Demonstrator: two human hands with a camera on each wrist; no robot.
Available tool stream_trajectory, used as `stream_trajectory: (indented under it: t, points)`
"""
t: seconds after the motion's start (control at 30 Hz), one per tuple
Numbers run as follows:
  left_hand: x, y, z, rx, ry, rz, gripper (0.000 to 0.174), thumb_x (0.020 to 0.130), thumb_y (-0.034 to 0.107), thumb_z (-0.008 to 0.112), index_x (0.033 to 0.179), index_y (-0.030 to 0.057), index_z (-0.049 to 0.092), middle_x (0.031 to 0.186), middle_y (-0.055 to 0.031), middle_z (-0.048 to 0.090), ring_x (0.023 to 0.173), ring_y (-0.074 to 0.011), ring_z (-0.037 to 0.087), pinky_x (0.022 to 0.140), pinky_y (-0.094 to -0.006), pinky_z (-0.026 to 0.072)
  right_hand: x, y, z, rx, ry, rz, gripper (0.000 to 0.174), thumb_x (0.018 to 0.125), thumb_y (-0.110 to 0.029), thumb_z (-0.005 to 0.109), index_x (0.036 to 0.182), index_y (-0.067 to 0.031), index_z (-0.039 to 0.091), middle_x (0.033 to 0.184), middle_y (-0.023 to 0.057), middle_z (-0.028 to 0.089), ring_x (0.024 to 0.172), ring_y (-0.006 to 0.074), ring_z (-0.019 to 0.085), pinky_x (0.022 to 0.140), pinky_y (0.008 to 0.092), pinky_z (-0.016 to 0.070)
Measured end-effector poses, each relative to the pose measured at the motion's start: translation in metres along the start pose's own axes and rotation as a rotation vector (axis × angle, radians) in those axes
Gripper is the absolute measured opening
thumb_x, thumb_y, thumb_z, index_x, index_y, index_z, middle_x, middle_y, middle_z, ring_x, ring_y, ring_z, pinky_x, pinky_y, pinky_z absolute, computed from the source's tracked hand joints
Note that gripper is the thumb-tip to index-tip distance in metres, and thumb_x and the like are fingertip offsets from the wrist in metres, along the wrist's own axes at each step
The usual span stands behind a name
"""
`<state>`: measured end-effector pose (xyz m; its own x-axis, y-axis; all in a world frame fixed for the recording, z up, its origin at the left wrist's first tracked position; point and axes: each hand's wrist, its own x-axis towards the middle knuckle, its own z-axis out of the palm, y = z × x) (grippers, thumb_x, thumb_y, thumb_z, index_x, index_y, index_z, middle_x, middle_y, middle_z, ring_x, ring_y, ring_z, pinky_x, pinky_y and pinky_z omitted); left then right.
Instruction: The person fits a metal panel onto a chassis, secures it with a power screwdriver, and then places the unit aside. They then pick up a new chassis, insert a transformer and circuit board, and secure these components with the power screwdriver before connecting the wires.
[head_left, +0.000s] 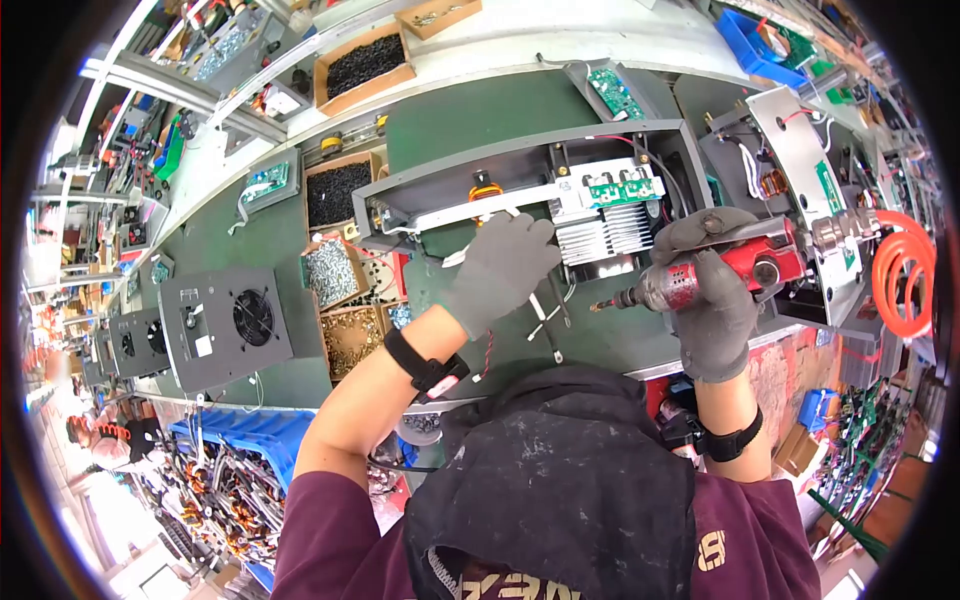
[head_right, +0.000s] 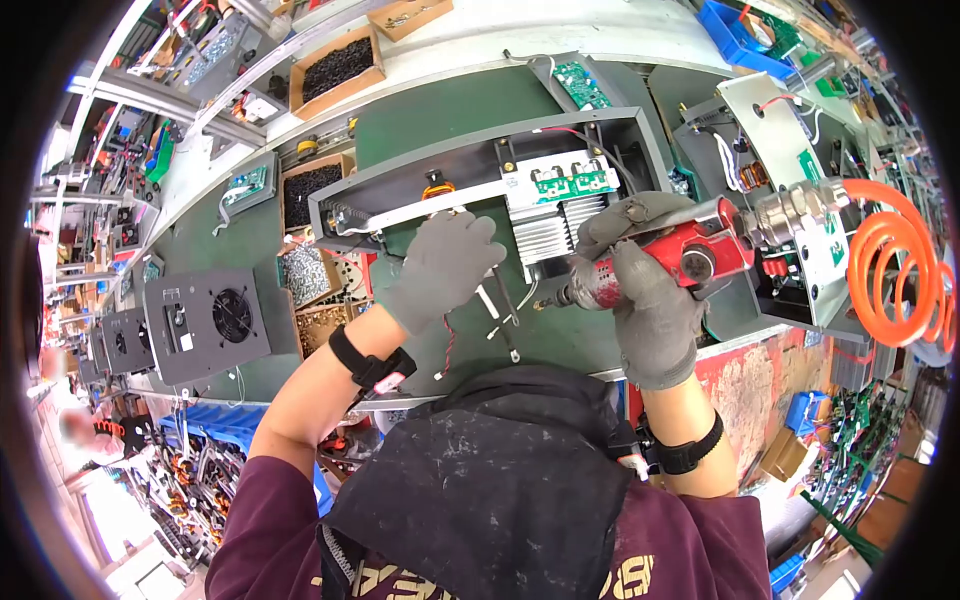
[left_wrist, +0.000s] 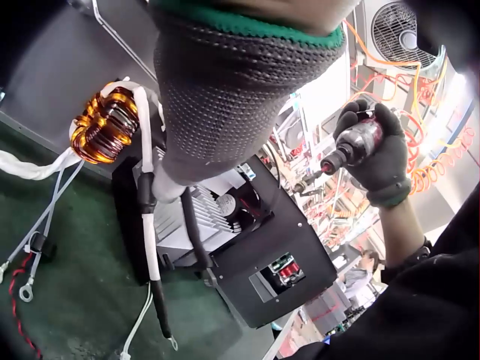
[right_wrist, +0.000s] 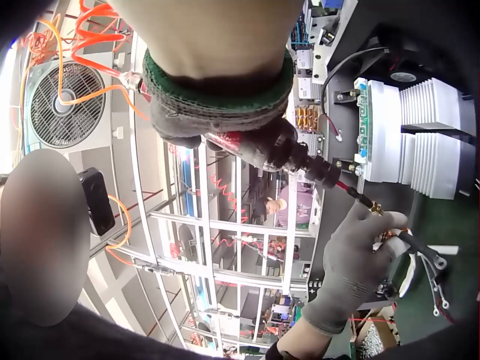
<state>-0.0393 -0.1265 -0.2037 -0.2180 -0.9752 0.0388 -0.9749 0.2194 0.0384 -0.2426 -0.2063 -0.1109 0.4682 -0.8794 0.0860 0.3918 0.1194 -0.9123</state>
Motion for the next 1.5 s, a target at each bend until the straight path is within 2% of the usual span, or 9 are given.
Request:
stream_trajectory:
  t: [0.2, 0.63, 0.73, 0.8, 0.83, 0.97, 1.17, 1.23, 1.5]
  points:
    - [-0.002, -0.009, 0.009, -0.179, 0.168, 0.005, 0.016, 0.065, 0.016, 0.068, 0.080, 0.0197, 0.066, 0.075, -0.0008, 0.049, 0.074, -0.0197, 0.054, 0.064, -0.0340, 0.0443, 0.005, 0.007, -0.010, 0.027, 0.047, 0.063, 0.035, 0.079, -0.016, 0.060, 0.110, -0.0034, 0.050, 0.094, 0.0112, 0.059, 0.083, 0.0239, 0.059, 0.067, 0.0363, 0.0519]
    - [0.013, -0.009, 0.002, -0.248, 0.394, -0.007, 0.015, 0.060, 0.015, 0.070, 0.073, 0.0153, 0.062, 0.071, -0.0012, 0.047, 0.069, -0.0202, 0.052, 0.058, -0.0363, 0.0397, 0.013, 0.012, -0.003, 0.022, 0.070, 0.111, 0.031, 0.080, -0.010, 0.059, 0.109, -0.0039, 0.049, 0.092, 0.0114, 0.059, 0.082, 0.0240, 0.059, 0.071, 0.0368, 0.0517]
    - [0.028, -0.007, -0.006, -0.363, 0.453, -0.119, 0.017, 0.060, 0.014, 0.072, 0.070, 0.0107, 0.059, 0.071, -0.0032, 0.049, 0.067, -0.0218, 0.053, 0.057, -0.0356, 0.0414, 0.024, 0.009, -0.007, -0.178, 0.024, 0.033, 0.029, 0.082, -0.007, 0.058, 0.109, -0.0038, 0.048, 0.093, 0.0123, 0.060, 0.083, 0.0229, 0.059, 0.072, 0.0361, 0.0505]
    - [0.032, -0.005, -0.001, -0.504, 0.479, -0.211, 0.017, 0.060, 0.012, 0.072, 0.070, 0.0087, 0.059, 0.071, -0.0043, 0.049, 0.066, -0.0226, 0.054, 0.057, -0.0351, 0.0425, 0.041, 0.019, -0.018, -0.735, 0.078, -0.315, 0.029, 0.083, -0.006, 0.057, 0.110, -0.0028, 0.048, 0.094, 0.0137, 0.060, 0.084, 0.0215, 0.058, 0.073, 0.0362, 0.0498]
    - [0.033, -0.005, 0.002, -0.643, 0.500, -0.302, 0.017, 0.060, 0.010, 0.073, 0.071, 0.0067, 0.059, 0.071, -0.0053, 0.050, 0.065, -0.0235, 0.055, 0.056, -0.0346, 0.0436, 0.051, 0.020, -0.012, -0.386, 0.125, -0.300, 0.027, 0.079, 0.003, 0.062, 0.105, -0.0034, 0.058, 0.098, 0.0098, 0.065, 0.087, 0.0154, 0.063, 0.077, 0.0308, 0.0516]
    - [0.033, -0.004, 0.009, -0.764, 0.498, -0.389, 0.019, 0.061, 0.007, 0.073, 0.073, 0.0043, 0.059, 0.073, -0.0063, 0.052, 0.064, -0.0240, 0.056, 0.055, -0.0337, 0.0449, 0.074, 0.022, 0.004, -0.200, 0.030, -0.273, 0.027, 0.080, 0.002, 0.063, 0.105, -0.0019, 0.057, 0.097, 0.0090, 0.065, 0.087, 0.0155, 0.063, 0.077, 0.0312, 0.0518]
    - [0.033, -0.002, -0.004, -0.708, 0.432, -0.363, 0.018, 0.063, 0.009, 0.073, 0.076, 0.0049, 0.061, 0.073, -0.0066, 0.053, 0.067, -0.0243, 0.057, 0.058, -0.0353, 0.0457, 0.082, 0.023, 0.006, -0.194, -0.019, -0.212, 0.027, 0.080, 0.003, 0.061, 0.106, -0.0005, 0.056, 0.096, 0.0103, 0.065, 0.087, 0.0175, 0.063, 0.077, 0.0320, 0.0524]
    - [0.038, 0.003, -0.011, -0.418, 0.268, -0.268, 0.017, 0.066, 0.012, 0.070, 0.078, 0.0058, 0.061, 0.074, -0.0075, 0.054, 0.071, -0.0254, 0.058, 0.061, -0.0386, 0.0459, 0.082, 0.022, 0.003, -0.158, -0.057, -0.226, 0.027, 0.081, 0.003, 0.060, 0.107, -0.0006, 0.055, 0.096, 0.0104, 0.065, 0.087, 0.0181, 0.063, 0.078, 0.0327, 0.0526]
    - [0.035, -0.007, -0.011, -0.558, 0.255, -0.218, 0.016, 0.069, 0.015, 0.068, 0.082, 0.0086, 0.062, 0.078, -0.0065, 0.055, 0.076, -0.0270, 0.058, 0.064, -0.0414, 0.0467, 0.088, 0.027, -0.001, 0.018, -0.065, -0.247, 0.029, 0.081, 0.002, 0.059, 0.109, -0.0014, 0.054, 0.096, 0.0117, 0.065, 0.084, 0.0214, 0.064, 0.078, 0.0358, 0.0534]
